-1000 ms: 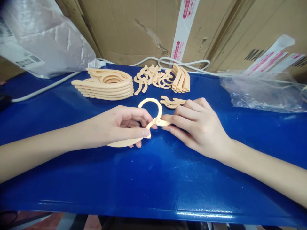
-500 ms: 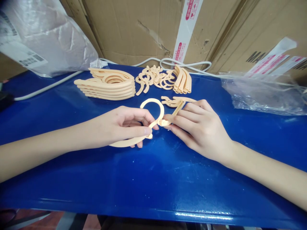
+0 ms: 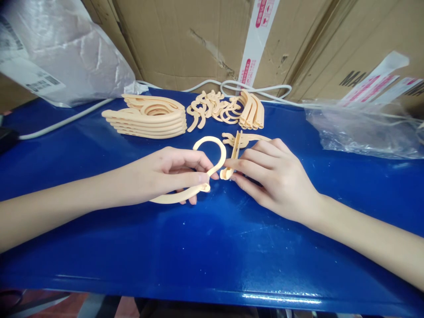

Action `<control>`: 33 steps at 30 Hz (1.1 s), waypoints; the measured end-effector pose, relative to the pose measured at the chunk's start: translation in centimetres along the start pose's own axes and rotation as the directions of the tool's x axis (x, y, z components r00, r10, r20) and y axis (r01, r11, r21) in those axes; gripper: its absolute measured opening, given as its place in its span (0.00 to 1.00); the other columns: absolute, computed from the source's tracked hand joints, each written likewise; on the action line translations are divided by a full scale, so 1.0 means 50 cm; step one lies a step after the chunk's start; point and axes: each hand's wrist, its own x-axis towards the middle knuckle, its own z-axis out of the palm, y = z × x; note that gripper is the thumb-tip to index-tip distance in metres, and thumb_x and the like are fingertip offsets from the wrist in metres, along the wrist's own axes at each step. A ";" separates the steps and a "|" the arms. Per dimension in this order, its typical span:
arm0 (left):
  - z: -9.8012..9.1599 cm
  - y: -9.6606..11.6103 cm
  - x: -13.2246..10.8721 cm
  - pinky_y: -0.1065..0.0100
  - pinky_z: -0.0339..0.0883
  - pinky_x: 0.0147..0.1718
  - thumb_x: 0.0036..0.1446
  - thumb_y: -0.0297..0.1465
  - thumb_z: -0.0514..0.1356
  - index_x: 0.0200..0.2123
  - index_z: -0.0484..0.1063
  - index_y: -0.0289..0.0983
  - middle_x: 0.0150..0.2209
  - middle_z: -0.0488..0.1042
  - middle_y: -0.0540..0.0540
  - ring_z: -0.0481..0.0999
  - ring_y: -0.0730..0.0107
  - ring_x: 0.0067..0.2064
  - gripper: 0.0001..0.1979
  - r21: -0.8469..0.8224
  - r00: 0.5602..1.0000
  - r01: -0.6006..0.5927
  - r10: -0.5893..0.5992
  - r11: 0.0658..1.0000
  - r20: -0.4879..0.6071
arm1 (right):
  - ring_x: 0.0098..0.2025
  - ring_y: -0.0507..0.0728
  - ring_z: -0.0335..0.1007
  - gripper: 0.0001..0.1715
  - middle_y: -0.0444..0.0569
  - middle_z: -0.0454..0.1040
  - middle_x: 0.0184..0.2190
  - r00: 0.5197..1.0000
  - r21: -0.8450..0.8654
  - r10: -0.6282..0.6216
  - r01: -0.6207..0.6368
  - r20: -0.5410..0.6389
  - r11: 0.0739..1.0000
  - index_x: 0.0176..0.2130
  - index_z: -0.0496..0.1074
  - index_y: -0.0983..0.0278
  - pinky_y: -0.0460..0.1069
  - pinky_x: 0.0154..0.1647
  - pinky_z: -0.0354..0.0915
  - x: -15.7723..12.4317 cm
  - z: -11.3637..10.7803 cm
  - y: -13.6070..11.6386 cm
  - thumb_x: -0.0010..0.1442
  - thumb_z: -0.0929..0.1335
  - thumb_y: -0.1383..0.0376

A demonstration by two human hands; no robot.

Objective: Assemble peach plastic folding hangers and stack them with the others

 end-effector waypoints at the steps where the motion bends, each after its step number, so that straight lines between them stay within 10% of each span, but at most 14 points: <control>1: 0.000 0.000 -0.001 0.79 0.69 0.25 0.62 0.28 0.57 0.35 0.70 0.34 0.29 0.71 0.54 0.75 0.79 0.26 0.04 -0.001 1.000 0.001 -0.001 1.000 0.001 | 0.34 0.59 0.65 0.12 0.48 0.72 0.31 1.000 0.005 0.002 -0.002 -0.001 1.000 0.47 0.72 0.62 0.54 0.35 0.57 0.000 0.000 0.000 0.63 0.67 0.69; 33: 0.003 0.004 -0.005 0.79 0.67 0.25 0.62 0.29 0.57 0.34 0.71 0.35 0.30 0.72 0.53 0.75 0.79 0.27 0.05 0.064 1.000 0.008 -0.007 0.998 -0.013 | 0.39 0.59 0.69 0.09 0.52 0.73 0.38 0.997 0.104 0.012 -0.019 0.071 0.994 0.44 0.71 0.64 0.54 0.39 0.62 -0.001 0.012 0.010 0.63 0.66 0.70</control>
